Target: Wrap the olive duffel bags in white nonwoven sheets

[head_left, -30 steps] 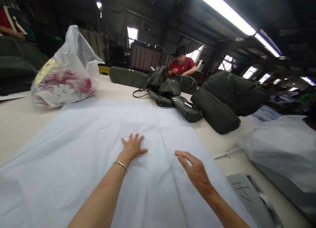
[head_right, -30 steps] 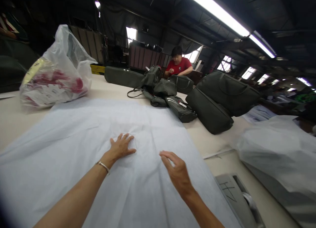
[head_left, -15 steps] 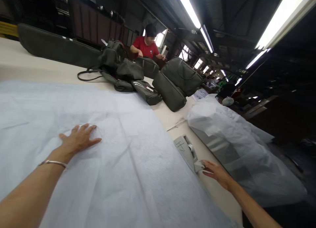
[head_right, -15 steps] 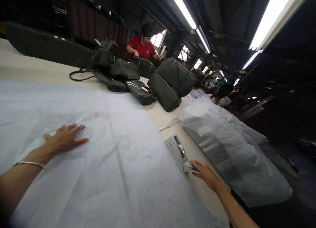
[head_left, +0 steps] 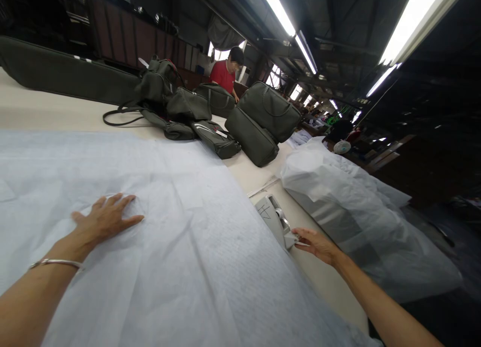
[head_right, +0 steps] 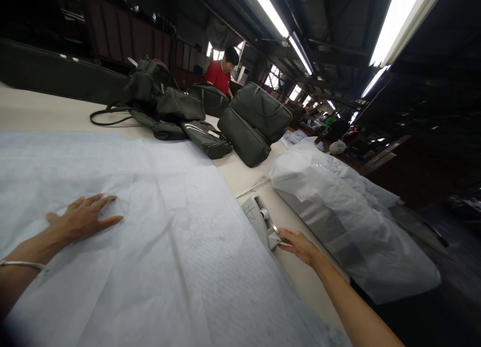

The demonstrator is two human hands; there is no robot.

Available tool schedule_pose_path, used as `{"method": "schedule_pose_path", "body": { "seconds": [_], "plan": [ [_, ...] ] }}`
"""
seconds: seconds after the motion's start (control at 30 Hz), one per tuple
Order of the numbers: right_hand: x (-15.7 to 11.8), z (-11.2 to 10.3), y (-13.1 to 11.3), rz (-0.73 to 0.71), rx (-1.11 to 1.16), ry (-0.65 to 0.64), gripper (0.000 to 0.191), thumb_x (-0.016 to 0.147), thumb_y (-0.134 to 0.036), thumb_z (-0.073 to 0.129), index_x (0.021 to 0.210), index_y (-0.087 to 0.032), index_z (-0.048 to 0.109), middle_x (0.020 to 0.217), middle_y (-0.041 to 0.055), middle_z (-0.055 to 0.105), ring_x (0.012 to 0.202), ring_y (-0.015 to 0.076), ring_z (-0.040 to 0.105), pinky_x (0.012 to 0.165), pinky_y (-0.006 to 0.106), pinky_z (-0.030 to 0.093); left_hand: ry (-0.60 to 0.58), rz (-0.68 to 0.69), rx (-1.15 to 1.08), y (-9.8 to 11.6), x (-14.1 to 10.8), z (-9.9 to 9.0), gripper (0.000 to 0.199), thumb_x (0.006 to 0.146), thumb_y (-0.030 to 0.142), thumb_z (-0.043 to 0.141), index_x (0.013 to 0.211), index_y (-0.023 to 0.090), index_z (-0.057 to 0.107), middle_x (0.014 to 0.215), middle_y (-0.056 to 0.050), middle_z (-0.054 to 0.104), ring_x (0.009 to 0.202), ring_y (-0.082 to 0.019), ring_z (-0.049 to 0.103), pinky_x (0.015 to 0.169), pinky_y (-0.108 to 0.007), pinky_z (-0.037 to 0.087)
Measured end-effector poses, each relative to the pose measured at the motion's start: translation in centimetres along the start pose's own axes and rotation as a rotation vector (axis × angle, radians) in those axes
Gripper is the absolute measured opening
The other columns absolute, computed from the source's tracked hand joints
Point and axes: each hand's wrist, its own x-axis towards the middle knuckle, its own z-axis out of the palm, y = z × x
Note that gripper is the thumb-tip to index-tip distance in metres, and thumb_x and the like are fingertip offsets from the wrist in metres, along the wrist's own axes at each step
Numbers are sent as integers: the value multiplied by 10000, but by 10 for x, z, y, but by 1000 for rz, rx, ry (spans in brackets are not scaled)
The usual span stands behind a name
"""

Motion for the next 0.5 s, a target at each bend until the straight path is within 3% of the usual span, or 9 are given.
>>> {"method": "schedule_pose_path", "body": {
  "seconds": [0.17, 0.33, 0.5],
  "plan": [
    [6, -2, -9, 77, -19, 127, 305, 552, -384, 863, 744, -191, 727, 860, 70, 734, 917, 242, 654, 882, 452, 521, -41, -25, 60, 2, 1, -1, 562, 958, 561, 275, 1466, 329, 331, 1610, -44, 251, 1435, -326, 209, 1061, -719, 164],
    [-18, -16, 1, -78, -99, 341, 357, 535, -462, 809, 797, -225, 758, 1066, 78, 739, 1166, 280, 580, 1029, 432, 398, -58, -38, 56, 4, -2, -6, 547, 968, 553, 281, 1471, 341, 321, 1614, -32, 242, 1439, -326, 200, 1052, -734, 169],
    [-32, -8, 23, 58, -270, 311, 371, 548, -532, 738, 705, -195, 728, 946, 123, 756, 1013, 277, 680, 886, 381, 504, -58, -45, 46, 5, -1, -6, 532, 967, 534, 324, 1464, 344, 341, 1611, -35, 251, 1440, -322, 200, 1058, -722, 176]
  ]
}}
